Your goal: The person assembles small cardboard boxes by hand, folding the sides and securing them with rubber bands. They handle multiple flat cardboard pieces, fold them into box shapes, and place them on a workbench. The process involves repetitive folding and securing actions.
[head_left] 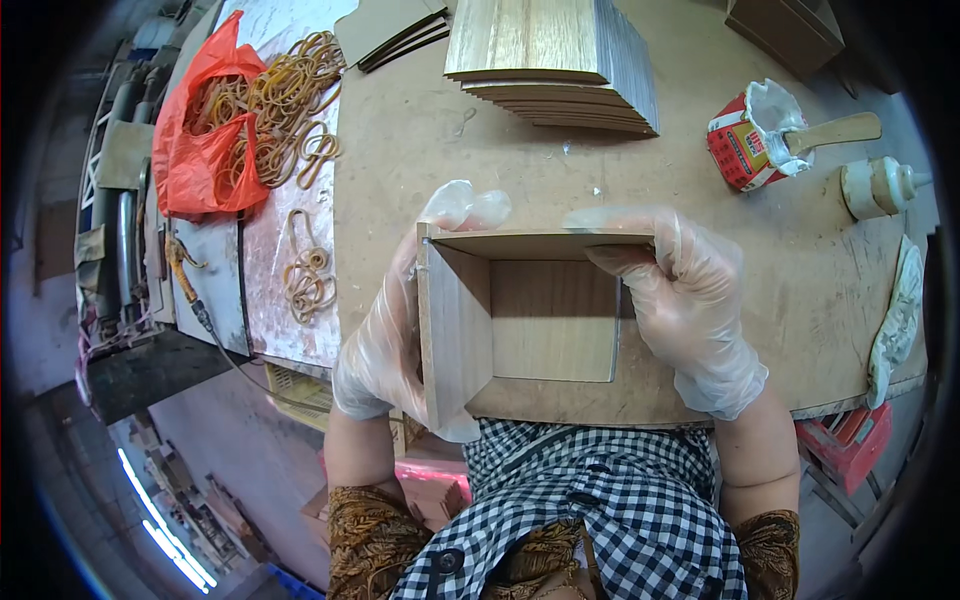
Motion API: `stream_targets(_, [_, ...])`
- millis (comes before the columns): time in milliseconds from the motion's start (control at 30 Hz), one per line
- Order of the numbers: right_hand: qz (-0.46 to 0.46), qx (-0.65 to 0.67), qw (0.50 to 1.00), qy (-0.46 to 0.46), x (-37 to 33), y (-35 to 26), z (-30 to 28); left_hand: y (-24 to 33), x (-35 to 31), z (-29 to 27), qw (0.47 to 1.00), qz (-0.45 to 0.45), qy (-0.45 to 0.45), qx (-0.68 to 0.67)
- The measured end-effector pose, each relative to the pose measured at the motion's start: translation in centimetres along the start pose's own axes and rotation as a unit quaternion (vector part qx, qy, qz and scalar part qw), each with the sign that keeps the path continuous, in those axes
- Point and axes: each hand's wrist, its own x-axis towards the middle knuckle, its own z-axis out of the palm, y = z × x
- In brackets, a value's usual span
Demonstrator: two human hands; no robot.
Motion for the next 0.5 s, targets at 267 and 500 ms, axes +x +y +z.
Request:
stream_targets(267, [-0.009,-0.022,1.0,0.007,-0.2,0.1,0.2,0.4,-0.3,-1.0,0.99,0.002,0.007,0.142])
stream_targets(500, [-0.016,-0.029,0.999,-0.035,-0.2,0.3,-0.5,0.4,0.5,-3.3,0.974,0.033,-0.139,0.176])
